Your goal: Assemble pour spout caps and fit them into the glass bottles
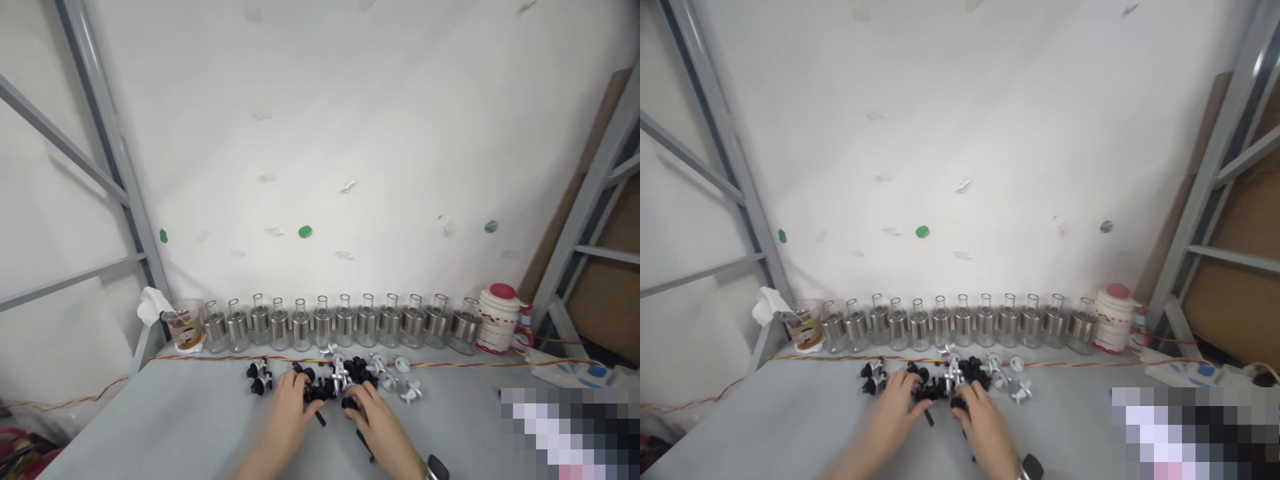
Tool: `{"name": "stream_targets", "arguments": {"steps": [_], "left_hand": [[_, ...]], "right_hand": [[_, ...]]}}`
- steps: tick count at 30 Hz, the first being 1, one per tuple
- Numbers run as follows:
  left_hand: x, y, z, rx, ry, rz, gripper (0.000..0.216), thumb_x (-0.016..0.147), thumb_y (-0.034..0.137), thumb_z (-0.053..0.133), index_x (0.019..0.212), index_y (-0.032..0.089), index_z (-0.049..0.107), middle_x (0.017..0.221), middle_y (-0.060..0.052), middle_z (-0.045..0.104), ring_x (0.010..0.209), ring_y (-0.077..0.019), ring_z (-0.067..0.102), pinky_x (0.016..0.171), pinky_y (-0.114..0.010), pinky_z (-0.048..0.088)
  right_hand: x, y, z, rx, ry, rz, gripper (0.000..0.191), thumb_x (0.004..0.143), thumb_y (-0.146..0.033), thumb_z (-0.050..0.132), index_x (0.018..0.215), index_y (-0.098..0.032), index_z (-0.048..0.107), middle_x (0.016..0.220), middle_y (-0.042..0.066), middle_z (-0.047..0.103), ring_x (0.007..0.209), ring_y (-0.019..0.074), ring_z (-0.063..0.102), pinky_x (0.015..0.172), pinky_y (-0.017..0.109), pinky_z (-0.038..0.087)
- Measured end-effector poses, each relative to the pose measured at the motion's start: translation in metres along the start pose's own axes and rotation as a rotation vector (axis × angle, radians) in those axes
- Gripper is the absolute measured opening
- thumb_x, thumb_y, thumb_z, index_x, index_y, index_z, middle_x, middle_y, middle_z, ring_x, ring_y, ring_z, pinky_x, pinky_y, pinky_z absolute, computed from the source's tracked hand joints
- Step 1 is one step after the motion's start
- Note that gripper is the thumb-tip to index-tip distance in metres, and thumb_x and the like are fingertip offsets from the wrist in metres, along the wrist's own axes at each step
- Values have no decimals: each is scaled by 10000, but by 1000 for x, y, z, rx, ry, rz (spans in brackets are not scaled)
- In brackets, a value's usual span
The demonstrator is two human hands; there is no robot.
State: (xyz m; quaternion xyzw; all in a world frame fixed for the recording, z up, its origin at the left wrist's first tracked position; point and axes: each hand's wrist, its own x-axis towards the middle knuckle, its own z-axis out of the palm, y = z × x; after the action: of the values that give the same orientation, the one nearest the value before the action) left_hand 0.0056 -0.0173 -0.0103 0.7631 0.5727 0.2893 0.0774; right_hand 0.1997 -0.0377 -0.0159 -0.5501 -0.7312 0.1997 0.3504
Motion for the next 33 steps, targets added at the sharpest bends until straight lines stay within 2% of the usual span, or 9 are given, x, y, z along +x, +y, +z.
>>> {"name": "stream_targets", "arguments": {"steps": [4,7,10,12,14,17,23,28,33], "left_hand": [[2,-2,-3,14,72,3,327,807,417,454,960,150,567,934,-90,549,915,-238,519,804,-374,414],[6,4,-3,77,111,112,338,847,326,400,1121,154,500,1060,-110,541,1007,-240,486,863,-391,383],[6,16,2,117,35,299,468,843,232,406,1300,236,306,1254,-73,464,1151,-235,391,928,-405,335],[5,24,8,118,-43,373,537,818,195,443,1320,251,261,1287,-57,444,1178,-235,364,952,-417,313],[2,30,12,111,-78,363,513,779,167,495,1267,236,352,1229,-58,491,1133,-240,405,951,-425,314],[-1,33,16,91,-65,273,356,729,132,550,1074,212,516,1094,-54,545,1031,-239,466,911,-416,349],[1,33,13,2,-67,214,168,702,168,614,857,199,557,1036,-33,561,1000,-236,470,890,-406,352],[3,31,14,-87,-77,151,167,717,137,580,874,187,557,977,-30,581,958,-216,482,863,-371,369],[0,30,13,-4,-106,260,508,726,74,544,1185,270,453,1047,-43,553,995,-224,466,883,-393,362]], "right_hand": [[7,4,-2,206,143,53,123,774,-296,504,843,-212,561,775,9,521,667,153,533,645,259,434],[13,8,-3,382,224,122,204,741,-384,536,794,-188,563,693,3,528,612,153,518,571,254,427],[17,10,-3,557,208,204,303,722,-475,521,781,-179,546,626,-13,517,517,134,480,471,240,397],[18,10,-3,616,203,233,345,697,-513,530,772,-176,541,598,-25,505,472,120,452,438,235,379],[18,9,-4,639,215,242,365,671,-530,551,757,-176,544,583,-29,505,457,114,443,428,233,374],[18,6,-3,659,233,258,392,632,-556,575,729,-176,547,558,-32,505,447,115,448,421,233,373],[18,7,5,721,198,328,461,595,-639,540,699,-191,510,504,-38,512,417,135,499,432,255,411],[16,8,12,755,139,362,488,561,-665,544,697,-198,496,613,-21,564,465,147,572,460,254,439],[15,5,11,729,145,329,453,600,-639,535,716,-202,507,654,-17,572,507,152,582,484,261,454]]}}
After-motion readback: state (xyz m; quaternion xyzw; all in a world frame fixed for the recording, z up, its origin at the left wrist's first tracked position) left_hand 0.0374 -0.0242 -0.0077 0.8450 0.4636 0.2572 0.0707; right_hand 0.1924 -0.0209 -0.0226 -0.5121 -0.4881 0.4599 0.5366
